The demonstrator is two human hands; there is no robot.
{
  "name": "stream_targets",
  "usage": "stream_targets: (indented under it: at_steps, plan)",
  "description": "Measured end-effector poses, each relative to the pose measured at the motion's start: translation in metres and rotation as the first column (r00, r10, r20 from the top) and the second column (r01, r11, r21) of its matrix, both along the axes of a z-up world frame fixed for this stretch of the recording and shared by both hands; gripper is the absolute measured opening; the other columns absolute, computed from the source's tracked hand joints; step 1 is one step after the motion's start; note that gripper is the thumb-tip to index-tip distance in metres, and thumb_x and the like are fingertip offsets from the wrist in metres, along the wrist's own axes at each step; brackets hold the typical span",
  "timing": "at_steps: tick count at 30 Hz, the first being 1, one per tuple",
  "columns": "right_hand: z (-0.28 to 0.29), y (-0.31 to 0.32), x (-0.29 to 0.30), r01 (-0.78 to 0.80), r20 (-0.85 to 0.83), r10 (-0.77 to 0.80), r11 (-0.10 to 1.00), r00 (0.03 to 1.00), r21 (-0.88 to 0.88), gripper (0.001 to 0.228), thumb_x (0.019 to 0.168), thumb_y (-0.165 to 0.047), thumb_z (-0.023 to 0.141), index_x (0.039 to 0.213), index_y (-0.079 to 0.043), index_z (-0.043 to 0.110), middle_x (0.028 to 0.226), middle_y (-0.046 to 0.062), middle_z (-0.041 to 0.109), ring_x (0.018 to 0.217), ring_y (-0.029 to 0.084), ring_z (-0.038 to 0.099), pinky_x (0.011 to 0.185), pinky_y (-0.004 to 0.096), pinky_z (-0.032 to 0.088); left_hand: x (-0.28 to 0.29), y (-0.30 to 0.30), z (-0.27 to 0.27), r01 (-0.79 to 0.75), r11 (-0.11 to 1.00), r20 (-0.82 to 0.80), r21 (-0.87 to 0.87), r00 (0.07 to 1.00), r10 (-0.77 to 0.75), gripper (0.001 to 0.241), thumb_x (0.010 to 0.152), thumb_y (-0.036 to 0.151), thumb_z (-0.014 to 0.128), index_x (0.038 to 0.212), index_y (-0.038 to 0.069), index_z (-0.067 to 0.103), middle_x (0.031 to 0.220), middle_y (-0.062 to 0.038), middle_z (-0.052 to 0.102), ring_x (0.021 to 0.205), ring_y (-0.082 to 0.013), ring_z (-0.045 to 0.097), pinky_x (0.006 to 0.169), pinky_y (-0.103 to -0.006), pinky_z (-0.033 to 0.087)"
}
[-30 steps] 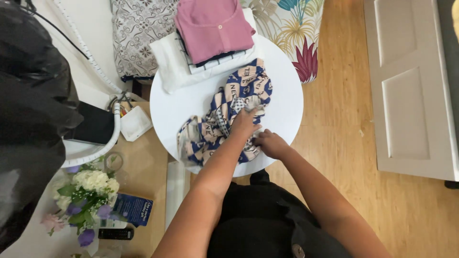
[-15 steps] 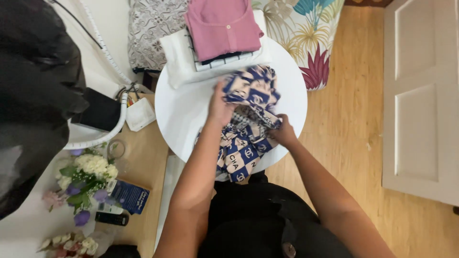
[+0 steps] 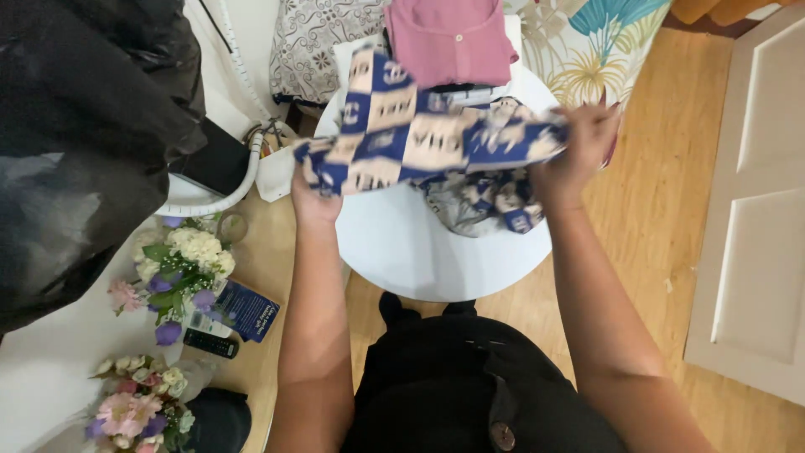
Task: The person folds a pink shirt on a white round table, smoothing it out and folding it into a neat rectangle. They then pick up a patterned blue and white shirt from a pile on a nearby chair and fold it on the same table.
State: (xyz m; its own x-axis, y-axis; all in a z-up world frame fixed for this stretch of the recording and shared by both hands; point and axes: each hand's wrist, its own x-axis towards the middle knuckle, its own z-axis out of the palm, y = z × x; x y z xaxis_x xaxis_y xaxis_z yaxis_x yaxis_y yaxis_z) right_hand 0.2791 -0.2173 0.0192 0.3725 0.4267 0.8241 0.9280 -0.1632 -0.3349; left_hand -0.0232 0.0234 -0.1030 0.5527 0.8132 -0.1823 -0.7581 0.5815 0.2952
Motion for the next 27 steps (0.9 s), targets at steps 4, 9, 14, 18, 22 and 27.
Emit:
stream_targets:
  at_steps: [4,9,14,18,22,27]
  plan:
    - [-0.114,-0.027,-0.023,-0.187,-0.419,-0.039,0.854,0.907,-0.485,0.047,0.074,0.004,0.065,0.116,-0.015,0.072,0.117,0.011,0.059,0.115,0.035,0.058,0.091,0.046,0.049,-0.032,0.008,-0.163,0.018,0.999,-0.519,-0.047,0.854,-0.04,0.033,0.103,0.018,0.06,0.126,-0.005,0.066,0.129,-0.022,0.066,0.116,-0.0337,0.063,0.099,-0.0474,0.052]
    - [-0.179,-0.056,-0.042,-0.162,-0.253,-0.035,0.681,0.967,-0.715,0.057,0.059,-0.01,0.083,0.114,-0.016,0.074,0.112,0.009,0.062,0.11,0.037,0.057,0.092,0.05,0.045,-0.003,-0.055,-0.083,0.322,0.736,-0.727,0.595,-0.176,0.664,0.055,0.082,0.01,0.074,0.133,-0.003,0.057,0.134,-0.022,0.058,0.127,-0.0409,0.052,0.11,-0.0535,0.039]
    - [-0.203,-0.055,-0.045,-0.168,-0.279,-0.067,0.658,0.958,-0.734,0.05,0.067,-0.012,0.081,0.117,-0.016,0.074,0.114,0.008,0.065,0.111,0.035,0.058,0.096,0.046,0.044,0.04,-0.089,-0.041,0.726,0.24,-0.517,0.644,0.183,0.836,0.066,0.072,0.015,0.081,0.135,0.016,0.062,0.141,-0.021,0.056,0.135,-0.0441,0.044,0.116,-0.0536,0.03]
    - [-0.193,-0.053,-0.049,-0.389,-0.397,0.141,0.642,0.907,-0.661,0.051,0.067,-0.012,0.079,0.118,-0.012,0.071,0.109,0.011,0.066,0.108,0.035,0.06,0.094,0.043,0.043,0.058,-0.092,-0.098,0.863,-0.115,-0.476,0.492,0.377,0.795,0.056,0.069,0.023,0.083,0.124,0.025,0.069,0.119,-0.016,0.066,0.124,-0.0392,0.051,0.117,-0.0588,0.029]
    - [-0.194,-0.069,-0.037,-0.131,-0.18,-0.022,0.598,0.983,-0.79,0.044,0.071,-0.007,0.075,0.113,-0.014,0.07,0.107,0.008,0.064,0.114,0.032,0.059,0.099,0.045,0.044,0.047,-0.083,-0.11,0.885,0.091,-0.687,0.456,0.285,0.669,0.015,0.09,0.019,0.074,0.105,0.021,0.074,0.102,-0.006,0.072,0.105,-0.0258,0.063,0.106,-0.0486,0.044]
    - [-0.2,-0.075,-0.012,0.37,-0.075,-0.578,0.611,0.812,-0.699,0.037,0.074,-0.012,0.075,0.11,-0.013,0.07,0.123,0.015,0.056,0.118,0.039,0.05,0.093,0.053,0.041,0.015,-0.06,-0.075,0.416,0.647,-0.76,0.639,0.471,0.448,0.017,0.105,0.019,0.063,0.098,0.004,0.058,0.088,-0.01,0.063,0.083,-0.021,0.06,0.078,-0.0339,0.05]
